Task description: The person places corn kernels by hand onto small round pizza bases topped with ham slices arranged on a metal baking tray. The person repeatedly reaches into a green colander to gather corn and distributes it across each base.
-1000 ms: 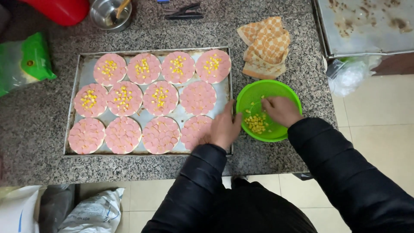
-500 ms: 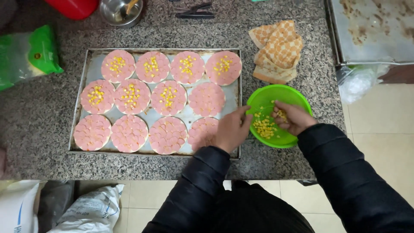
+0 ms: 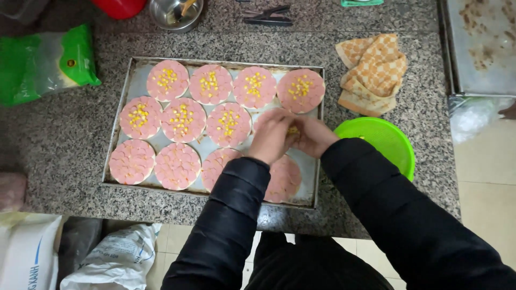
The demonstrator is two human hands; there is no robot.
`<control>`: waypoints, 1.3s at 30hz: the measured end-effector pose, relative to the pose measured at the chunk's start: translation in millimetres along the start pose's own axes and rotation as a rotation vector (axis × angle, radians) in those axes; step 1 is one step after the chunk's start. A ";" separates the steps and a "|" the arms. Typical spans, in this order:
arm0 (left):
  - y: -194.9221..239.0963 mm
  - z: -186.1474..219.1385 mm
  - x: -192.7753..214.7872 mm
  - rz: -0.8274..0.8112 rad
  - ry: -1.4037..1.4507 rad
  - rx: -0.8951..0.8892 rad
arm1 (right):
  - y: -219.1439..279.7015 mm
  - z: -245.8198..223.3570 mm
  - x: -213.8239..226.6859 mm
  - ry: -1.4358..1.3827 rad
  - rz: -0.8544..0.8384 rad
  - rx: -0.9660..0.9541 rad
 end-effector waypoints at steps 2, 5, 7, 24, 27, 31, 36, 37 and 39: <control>-0.7 3.0 31.2 -0.006 0.056 0.040 | -2.7 2.1 -4.0 0.030 0.023 -0.020; -3.8 3.4 51.9 0.009 0.126 0.103 | 4.6 -2.8 -11.5 0.109 0.062 -0.033; -3.8 0.3 54.3 0.028 0.137 0.130 | -7.8 3.2 -6.4 0.160 0.076 -0.032; -5.2 -59.4 23.7 0.069 0.070 0.181 | -9.9 -45.5 -4.5 1.263 0.285 0.600; -14.1 -35.4 39.3 0.002 0.074 0.162 | -24.4 -45.4 -1.4 1.274 0.275 0.608; -12.8 -33.9 46.4 -0.011 0.041 0.159 | -16.9 -45.4 -2.2 1.262 0.320 0.628; 9.1 -92.3 -4.0 -0.010 0.039 0.203 | -24.4 -35.8 13.0 1.338 0.338 0.714; 10.5 -84.7 3.4 -0.009 0.036 0.205 | -9.3 -36.1 3.8 1.337 0.335 0.716; 14.4 -66.6 16.1 -0.004 0.062 0.195 | 21.5 -33.9 -14.8 1.345 0.287 0.723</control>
Point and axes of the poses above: each hand's wrist, its own y-axis away from the middle knuckle, its own x-axis out of the back of the hand, z = x × y, the point moved 8 cm from there along -y, towards the middle knuckle, and after that the axes turned 7 degrees about z, right-handed, at the moved point
